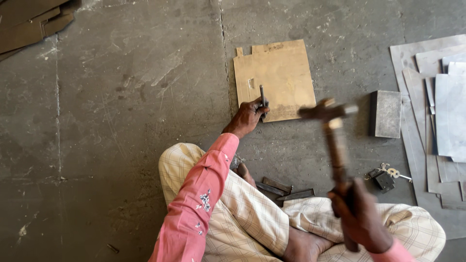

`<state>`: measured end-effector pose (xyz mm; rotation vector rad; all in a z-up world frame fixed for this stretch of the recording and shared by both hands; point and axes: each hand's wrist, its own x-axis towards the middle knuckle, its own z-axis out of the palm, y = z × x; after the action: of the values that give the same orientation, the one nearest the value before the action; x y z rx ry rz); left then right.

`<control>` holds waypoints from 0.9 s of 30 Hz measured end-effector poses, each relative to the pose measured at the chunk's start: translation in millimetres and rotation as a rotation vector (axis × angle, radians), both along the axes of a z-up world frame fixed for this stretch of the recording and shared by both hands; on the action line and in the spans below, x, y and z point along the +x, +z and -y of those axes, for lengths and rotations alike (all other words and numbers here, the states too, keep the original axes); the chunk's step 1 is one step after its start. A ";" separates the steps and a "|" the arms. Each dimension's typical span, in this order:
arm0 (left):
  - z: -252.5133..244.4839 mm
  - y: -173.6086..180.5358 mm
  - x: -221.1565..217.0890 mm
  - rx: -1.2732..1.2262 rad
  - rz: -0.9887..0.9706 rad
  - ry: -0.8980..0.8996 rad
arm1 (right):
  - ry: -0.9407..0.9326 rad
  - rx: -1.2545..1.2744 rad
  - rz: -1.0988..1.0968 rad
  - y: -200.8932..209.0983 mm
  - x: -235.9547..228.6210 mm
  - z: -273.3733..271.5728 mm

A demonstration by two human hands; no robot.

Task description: The person sits on the floor and uses a hammer and metal punch to create holes and indentations in a rectangular brass sheet. They repeatedly position the punch on the metal, strike it with the hammer, and adjust the sheet's orientation to work on different areas.

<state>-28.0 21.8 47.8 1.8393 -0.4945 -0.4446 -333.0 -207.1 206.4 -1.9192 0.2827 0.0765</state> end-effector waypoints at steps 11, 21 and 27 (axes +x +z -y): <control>2.2 5.5 -9.2 -0.023 0.400 -0.119 | 0.427 -0.711 0.023 30.0 79.2 14.2; 2.3 4.7 -15.5 -0.025 0.339 -0.135 | 0.146 -0.695 0.424 84.0 49.4 2.1; -3.0 9.9 -14.5 -0.015 0.695 -0.126 | 0.474 -0.590 -0.199 36.0 76.6 5.1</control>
<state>-42.5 24.8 57.7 1.9281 -1.0805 0.1372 -256.4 -212.2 242.4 -2.5381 -0.0356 0.5535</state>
